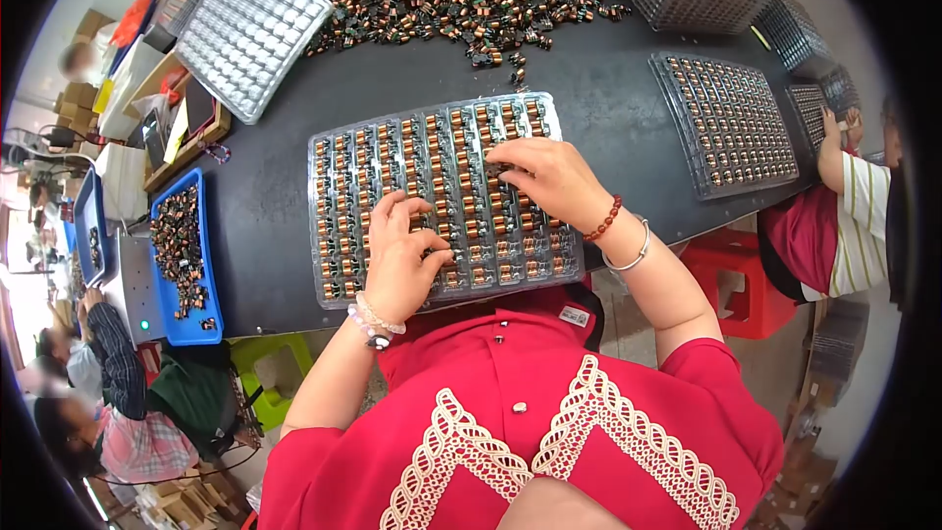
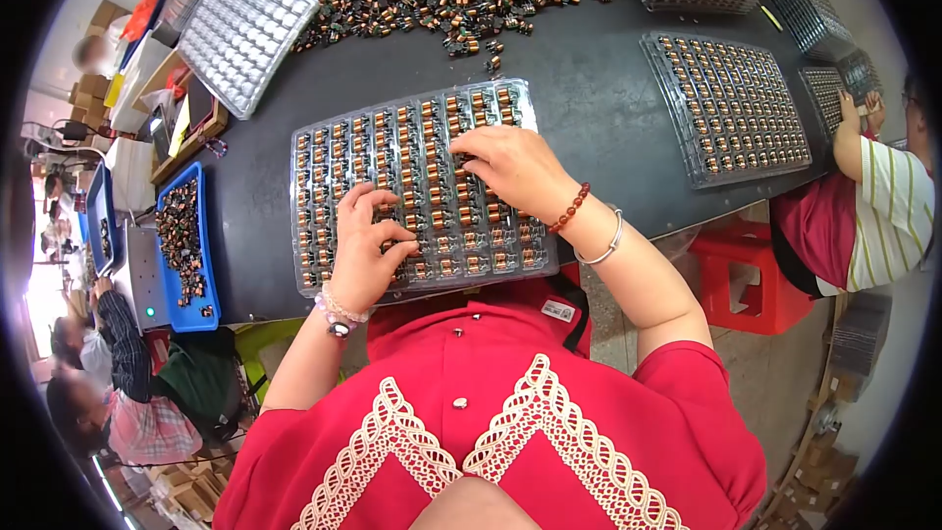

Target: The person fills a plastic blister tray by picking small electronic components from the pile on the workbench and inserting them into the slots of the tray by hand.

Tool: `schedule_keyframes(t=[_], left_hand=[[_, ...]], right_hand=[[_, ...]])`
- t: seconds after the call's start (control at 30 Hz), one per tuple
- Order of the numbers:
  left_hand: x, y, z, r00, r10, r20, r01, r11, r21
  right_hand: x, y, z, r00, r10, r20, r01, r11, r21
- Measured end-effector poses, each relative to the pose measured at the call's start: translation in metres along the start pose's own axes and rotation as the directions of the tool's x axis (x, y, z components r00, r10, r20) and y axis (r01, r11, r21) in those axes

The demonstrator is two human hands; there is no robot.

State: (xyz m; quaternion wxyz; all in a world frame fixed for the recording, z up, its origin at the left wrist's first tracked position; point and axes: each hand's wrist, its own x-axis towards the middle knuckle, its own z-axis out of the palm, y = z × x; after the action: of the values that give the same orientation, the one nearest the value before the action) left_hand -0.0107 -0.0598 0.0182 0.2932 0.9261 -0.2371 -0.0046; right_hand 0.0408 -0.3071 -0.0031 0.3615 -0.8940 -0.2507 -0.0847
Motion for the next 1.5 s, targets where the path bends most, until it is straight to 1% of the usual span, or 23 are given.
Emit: schedule_keyframes(t=[0.07, 0.1, 0.2, 0.23, 0.27, 0.33, 0.4, 0.43, 0.5, 0.53, 0.6, 0.67, 0.7, 0.8, 0.87, 0.93, 0.97, 1.03, 1.13, 1.3, 1.4, 1.47, 1.5], left_hand=[[0.0, 0.003, 0.0, 1.0, -0.005, 0.003, 0.005, 0.999, 0.043], [0.001, 0.004, 0.0, 1.0, -0.008, 0.005, 0.007, 0.996, 0.084], [0.01, 0.0, 0.002, 0.999, 0.041, -0.03, -0.041, 0.999, 0.018], [0.017, -0.002, 0.004, 0.993, 0.1, -0.061, -0.099, 0.995, 0.013], [0.028, -0.001, 0.007, 0.992, 0.108, -0.063, -0.108, 0.994, 0.013], [0.053, 0.006, 0.018, 0.965, 0.173, -0.199, -0.178, 0.984, -0.006], [0.076, 0.012, 0.03, 0.952, 0.197, -0.234, -0.194, 0.98, 0.035], [0.087, 0.014, 0.038, 0.949, 0.195, -0.246, -0.183, 0.981, 0.071], [0.1, 0.012, 0.049, 0.945, 0.201, -0.259, -0.179, 0.978, 0.106], [0.104, 0.009, 0.053, 0.955, 0.204, -0.217, -0.184, 0.977, 0.11], [0.107, 0.008, 0.057, 0.963, 0.207, -0.174, -0.189, 0.976, 0.112], [0.104, 0.008, 0.054, 0.969, 0.169, -0.178, -0.174, 0.985, -0.015], [0.1, 0.006, 0.05, 0.97, 0.185, -0.16, -0.192, 0.981, -0.027], [0.076, 0.013, 0.023, 0.969, 0.228, -0.095, -0.231, 0.973, -0.018], [0.054, 0.017, 0.007, 0.969, 0.237, -0.072, -0.238, 0.971, -0.004], [0.034, 0.022, -0.003, 0.97, 0.235, 0.064, -0.238, 0.97, 0.042], [0.027, 0.023, -0.002, 0.964, 0.248, 0.1, -0.255, 0.964, 0.069], [0.016, 0.022, 0.001, 0.954, 0.255, 0.16, -0.273, 0.956, 0.105], [0.012, 0.023, 0.008, 0.958, 0.225, 0.175, -0.247, 0.962, 0.114], [0.012, 0.03, 0.007, 0.971, 0.186, 0.149, -0.207, 0.967, 0.145], [0.011, 0.028, 0.005, 0.98, 0.158, 0.121, -0.173, 0.976, 0.132], [0.011, 0.023, 0.005, 0.963, 0.225, 0.148, -0.241, 0.965, 0.104], [0.013, 0.024, 0.001, 0.957, 0.262, 0.123, -0.274, 0.957, 0.095]], right_hand=[[-0.005, -0.004, -0.001, 0.997, -0.041, -0.058, 0.045, 0.995, 0.085], [-0.008, -0.007, -0.003, 0.997, -0.045, -0.063, 0.05, 0.995, 0.083], [-0.022, -0.015, -0.011, 0.99, 0.033, -0.136, -0.018, 0.994, 0.11], [-0.027, -0.015, -0.012, 0.986, 0.077, -0.151, -0.062, 0.993, 0.105], [-0.031, -0.015, -0.013, 0.978, 0.12, -0.168, -0.104, 0.989, 0.1], [-0.036, -0.011, -0.01, 0.975, 0.112, -0.193, -0.099, 0.992, 0.072], [-0.039, -0.009, -0.009, 0.96, -0.043, -0.277, 0.001, 0.989, -0.148], [-0.04, -0.011, -0.01, 0.963, -0.059, -0.263, -0.003, 0.973, -0.229], [-0.044, -0.012, -0.007, 0.968, -0.045, -0.248, -0.029, 0.958, -0.286], [-0.045, -0.013, -0.006, 0.973, -0.029, -0.228, -0.05, 0.941, -0.335], [-0.049, -0.015, -0.009, 0.977, -0.011, -0.215, -0.06, 0.945, -0.322], [-0.052, -0.015, -0.009, 0.984, -0.037, -0.175, -0.021, 0.946, -0.324], [-0.053, -0.014, -0.01, 0.988, -0.045, -0.151, -0.007, 0.944, -0.329], [-0.052, -0.011, -0.016, 0.993, -0.067, -0.101, 0.034, 0.953, -0.3], [-0.049, -0.006, -0.015, 0.99, -0.072, -0.119, 0.032, 0.951, -0.306], [-0.046, -0.004, -0.017, 0.991, -0.099, -0.089, 0.071, 0.958, -0.278], [-0.043, -0.003, -0.017, 0.985, -0.131, -0.111, 0.098, 0.961, -0.26], [-0.042, 0.002, -0.014, 0.989, -0.107, -0.103, 0.083, 0.974, -0.213], [-0.04, 0.002, -0.013, 0.993, -0.074, -0.096, 0.057, 0.985, -0.165], [-0.041, -0.002, -0.01, 0.975, -0.121, -0.189, 0.104, 0.99, -0.1], [-0.043, -0.005, -0.012, 0.982, -0.095, -0.165, 0.083, 0.993, -0.078], [-0.045, -0.005, -0.011, 0.986, -0.079, -0.148, 0.069, 0.995, -0.071], [-0.044, -0.005, -0.01, 0.989, -0.065, -0.133, 0.057, 0.996, -0.066]])
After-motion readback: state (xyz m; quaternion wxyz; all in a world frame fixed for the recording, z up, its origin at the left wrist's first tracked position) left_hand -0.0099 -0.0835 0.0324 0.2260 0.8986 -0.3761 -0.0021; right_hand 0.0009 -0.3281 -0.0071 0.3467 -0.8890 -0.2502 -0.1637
